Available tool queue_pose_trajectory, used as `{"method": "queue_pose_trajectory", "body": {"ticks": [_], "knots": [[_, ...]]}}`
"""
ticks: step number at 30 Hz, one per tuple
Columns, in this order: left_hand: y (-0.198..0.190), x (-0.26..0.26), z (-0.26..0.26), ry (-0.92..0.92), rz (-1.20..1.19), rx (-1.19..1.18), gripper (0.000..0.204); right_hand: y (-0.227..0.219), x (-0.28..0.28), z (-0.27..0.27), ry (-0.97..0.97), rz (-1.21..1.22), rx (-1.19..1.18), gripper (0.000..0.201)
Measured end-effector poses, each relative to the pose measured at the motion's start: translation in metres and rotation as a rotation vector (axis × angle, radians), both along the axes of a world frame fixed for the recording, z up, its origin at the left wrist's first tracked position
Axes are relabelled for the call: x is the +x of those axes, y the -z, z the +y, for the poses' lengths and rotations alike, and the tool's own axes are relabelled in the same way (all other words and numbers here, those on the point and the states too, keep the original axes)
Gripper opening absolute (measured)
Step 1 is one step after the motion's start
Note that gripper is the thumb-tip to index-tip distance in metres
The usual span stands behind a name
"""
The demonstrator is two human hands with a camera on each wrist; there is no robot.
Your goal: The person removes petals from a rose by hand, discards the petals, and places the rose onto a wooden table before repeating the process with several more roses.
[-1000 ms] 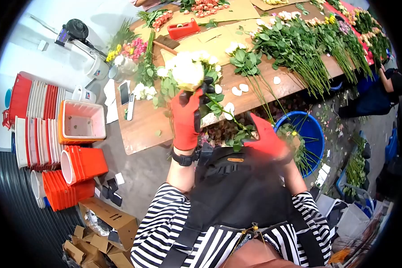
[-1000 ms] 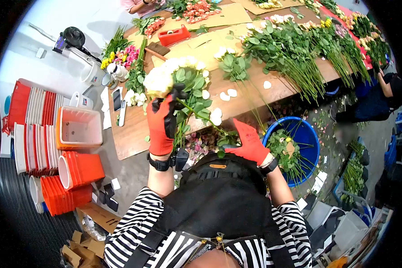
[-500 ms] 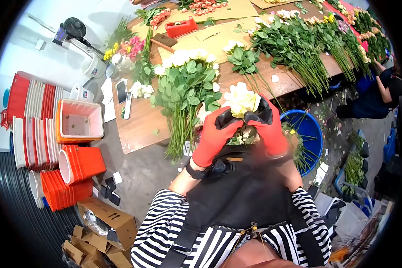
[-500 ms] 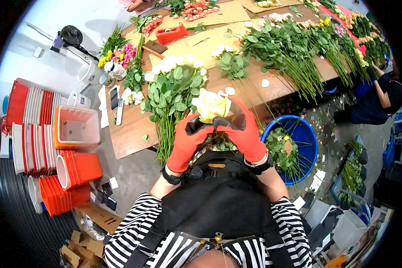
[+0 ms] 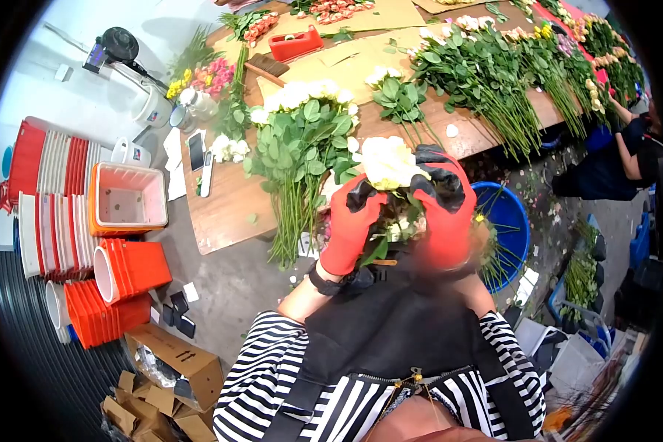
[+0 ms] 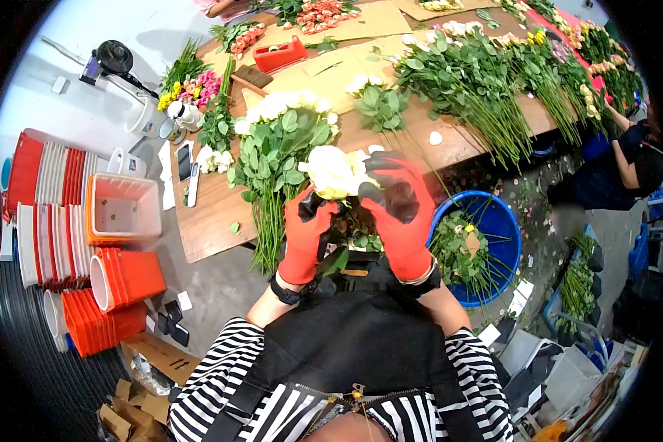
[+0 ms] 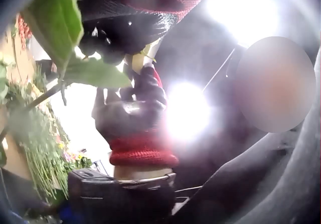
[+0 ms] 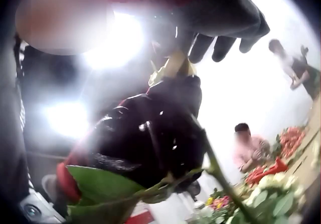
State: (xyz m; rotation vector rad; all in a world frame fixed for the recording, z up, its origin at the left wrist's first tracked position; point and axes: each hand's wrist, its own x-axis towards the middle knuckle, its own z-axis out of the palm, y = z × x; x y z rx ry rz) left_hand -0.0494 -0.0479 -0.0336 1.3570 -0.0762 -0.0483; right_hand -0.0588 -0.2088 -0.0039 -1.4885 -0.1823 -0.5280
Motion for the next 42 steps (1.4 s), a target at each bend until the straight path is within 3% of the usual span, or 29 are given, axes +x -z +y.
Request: {"method": "queue_pose_trajectory", "body": {"ticks": [1,4,5,7,10,11,16,17,20,23,26,27,30,33,34,36,38,42], "knots": [[-0.001,-0.001,0.0,-0.02,0.043,0.022,0.035,0.006,0.0,-0.001,-0.028,0.147,0.165,0.034],[0.013,-0.001,0.002,0.012,0.167,-0.168,0.037,0.051,0.009,-0.007,-0.097,0.257,0.699,0.026],[0.011,0.002,0.002,0.025,0.132,-0.159,0.037,0.055,0.009,-0.015,-0.143,0.213,0.732,0.025],[-0.001,0.007,0.004,0.045,0.06,-0.141,0.038,0.043,0.011,-0.021,0.001,0.212,0.348,0.031],[-0.013,0.006,0.001,-0.049,0.154,-0.149,0.039,0.001,0.007,-0.014,0.159,0.174,0.305,0.041],[-0.009,0.008,-0.001,-0.092,0.102,-0.014,0.04,-0.009,0.003,-0.012,0.155,0.2,0.249,0.042],[-0.015,0.008,-0.012,-0.1,-0.056,0.001,0.041,-0.045,-0.004,0.004,0.096,0.011,-0.267,0.047],[-0.015,0.007,-0.013,-0.108,-0.065,-0.014,0.041,-0.05,-0.004,0.004,0.172,-0.022,-0.528,0.047],[-0.013,0.007,-0.014,-0.106,-0.063,0.025,0.039,-0.039,0.0,0.008,0.253,-0.076,-0.591,0.042],[-0.015,0.006,-0.009,-0.023,0.075,0.017,0.037,-0.017,0.005,0.013,0.103,-0.047,-0.052,0.033],[-0.012,0.006,-0.008,0.002,0.109,-0.029,0.035,0.015,0.007,0.006,-0.005,0.195,0.417,0.032],[-0.011,0.006,-0.008,-0.006,0.093,-0.043,0.035,0.012,0.009,0.008,0.057,0.188,0.444,0.029],[-0.016,0.007,-0.007,-0.116,0.127,-0.221,0.038,0.022,0.014,-0.009,-0.014,0.106,0.615,0.026],[-0.012,0.011,-0.002,-0.136,0.054,-0.148,0.048,-0.006,0.009,-0.013,-0.158,0.013,0.24,0.043],[-0.011,0.01,-0.003,-0.155,0.052,-0.154,0.048,-0.016,0.005,-0.012,-0.116,0.024,0.12,0.042],[-0.011,0.01,-0.005,-0.182,-0.054,0.058,0.043,-0.035,0.002,-0.004,-0.074,-0.004,-0.01,0.04],[-0.016,0.01,-0.004,-0.147,-0.189,0.246,0.041,-0.027,0.002,0.003,0.09,-0.007,-0.418,0.047],[-0.028,0.004,-0.013,-0.189,-0.203,0.294,0.039,-0.018,-0.001,0.012,0.198,0.011,-0.301,0.045]]}}
